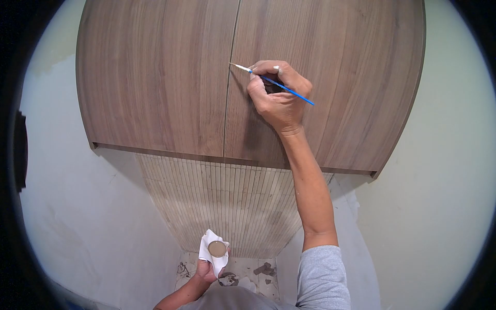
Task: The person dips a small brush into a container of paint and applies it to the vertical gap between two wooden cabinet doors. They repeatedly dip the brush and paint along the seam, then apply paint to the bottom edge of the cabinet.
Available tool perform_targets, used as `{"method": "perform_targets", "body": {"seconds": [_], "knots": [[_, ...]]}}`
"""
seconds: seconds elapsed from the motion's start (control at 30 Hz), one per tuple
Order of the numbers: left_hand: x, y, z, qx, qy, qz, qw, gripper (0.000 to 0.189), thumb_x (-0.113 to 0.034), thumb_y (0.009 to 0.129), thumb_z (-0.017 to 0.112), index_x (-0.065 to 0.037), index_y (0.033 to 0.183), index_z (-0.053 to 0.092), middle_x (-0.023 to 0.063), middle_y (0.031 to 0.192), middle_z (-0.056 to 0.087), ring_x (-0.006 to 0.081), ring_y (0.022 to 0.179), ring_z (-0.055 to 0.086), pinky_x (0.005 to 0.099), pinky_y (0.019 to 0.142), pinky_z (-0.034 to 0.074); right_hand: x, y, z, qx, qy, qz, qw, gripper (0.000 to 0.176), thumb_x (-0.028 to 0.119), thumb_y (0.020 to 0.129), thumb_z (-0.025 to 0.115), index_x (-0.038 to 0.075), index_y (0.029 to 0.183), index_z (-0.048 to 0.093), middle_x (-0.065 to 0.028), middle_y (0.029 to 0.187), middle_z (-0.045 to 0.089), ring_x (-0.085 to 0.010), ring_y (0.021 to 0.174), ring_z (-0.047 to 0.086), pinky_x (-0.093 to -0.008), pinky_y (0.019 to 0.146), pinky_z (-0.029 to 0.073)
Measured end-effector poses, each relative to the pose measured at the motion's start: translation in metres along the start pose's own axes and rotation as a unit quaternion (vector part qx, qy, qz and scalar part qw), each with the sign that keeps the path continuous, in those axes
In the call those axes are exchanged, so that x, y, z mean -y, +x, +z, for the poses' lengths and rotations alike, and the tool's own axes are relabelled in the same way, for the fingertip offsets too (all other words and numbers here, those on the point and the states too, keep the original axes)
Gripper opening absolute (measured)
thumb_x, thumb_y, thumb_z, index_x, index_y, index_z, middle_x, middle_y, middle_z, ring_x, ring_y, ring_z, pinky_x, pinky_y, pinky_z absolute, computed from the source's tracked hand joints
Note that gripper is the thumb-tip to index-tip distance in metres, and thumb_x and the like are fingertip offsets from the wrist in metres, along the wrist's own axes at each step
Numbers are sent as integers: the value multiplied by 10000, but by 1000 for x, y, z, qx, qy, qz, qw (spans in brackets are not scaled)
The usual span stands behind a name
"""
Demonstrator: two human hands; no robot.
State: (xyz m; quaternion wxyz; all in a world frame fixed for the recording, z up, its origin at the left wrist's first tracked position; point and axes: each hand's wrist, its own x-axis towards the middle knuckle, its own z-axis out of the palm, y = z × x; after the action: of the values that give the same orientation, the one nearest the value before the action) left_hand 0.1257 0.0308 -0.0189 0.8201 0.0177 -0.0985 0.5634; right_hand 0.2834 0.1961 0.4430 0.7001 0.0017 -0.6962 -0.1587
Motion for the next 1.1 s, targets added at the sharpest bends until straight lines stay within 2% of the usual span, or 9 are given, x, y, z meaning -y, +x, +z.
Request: {"method": "perform_targets", "body": {"seconds": [0.03,0.13,0.23,0.33,0.47,0.77,1.1], "knots": [[0,0,2,3,-11,-6,1000,524,-421,1021,494,-94,1430,483,174,1407,548,356,1266,552,476,1104,446,0,0,0,0,-1,-1,1000,99,-8,753,677,46,836,683,-62,783,722,-93,659,669,-238,606,553],[4,-1,19,-79,86,23,993,448,-450,1003,539,-131,1312,596,103,1271,657,316,1147,628,463,1035,516,-2,0,1,0,-8,-9,1000,97,-4,755,677,49,836,684,-56,781,722,-88,646,662,-234,590,541],[2,0,8,1,-8,7,1000,503,-410,1020,503,-89,1407,506,172,1377,570,352,1246,564,473,1093,458,-2,0,1,2,-17,-14,1000,94,-1,759,676,52,836,686,-52,779,722,-86,644,660,-232,586,537],[0,0,4,16,-15,-15,1000,493,-403,1019,509,-88,1397,515,167,1368,577,350,1238,571,470,1083,469,0,1,1,4,-32,-13,999,91,4,761,678,53,837,689,-51,779,722,-88,647,663,-234,588,540],[1,-1,6,-10,-8,-2,1000,479,-385,1011,531,-90,1389,523,161,1355,587,349,1229,578,468,1077,475,1,-2,-1,28,-29,13,999,101,-25,777,673,29,860,693,-97,827,734,-124,725,688,-276,668,579],[4,-3,9,-23,9,28,999,484,-356,993,564,-96,1397,515,152,1357,587,352,1239,571,478,1090,463,-1,-3,-5,49,-23,17,998,95,-21,761,669,22,844,686,-91,807,728,-131,725,693,-280,661,579],[4,-5,8,-28,14,28,999,486,-376,995,563,-103,1396,518,157,1346,593,357,1213,590,477,1055,493,-4,-4,-1,14,-43,8,999,89,-18,776,676,33,847,692,-93,818,734,-135,726,696,-285,663,581]]}}
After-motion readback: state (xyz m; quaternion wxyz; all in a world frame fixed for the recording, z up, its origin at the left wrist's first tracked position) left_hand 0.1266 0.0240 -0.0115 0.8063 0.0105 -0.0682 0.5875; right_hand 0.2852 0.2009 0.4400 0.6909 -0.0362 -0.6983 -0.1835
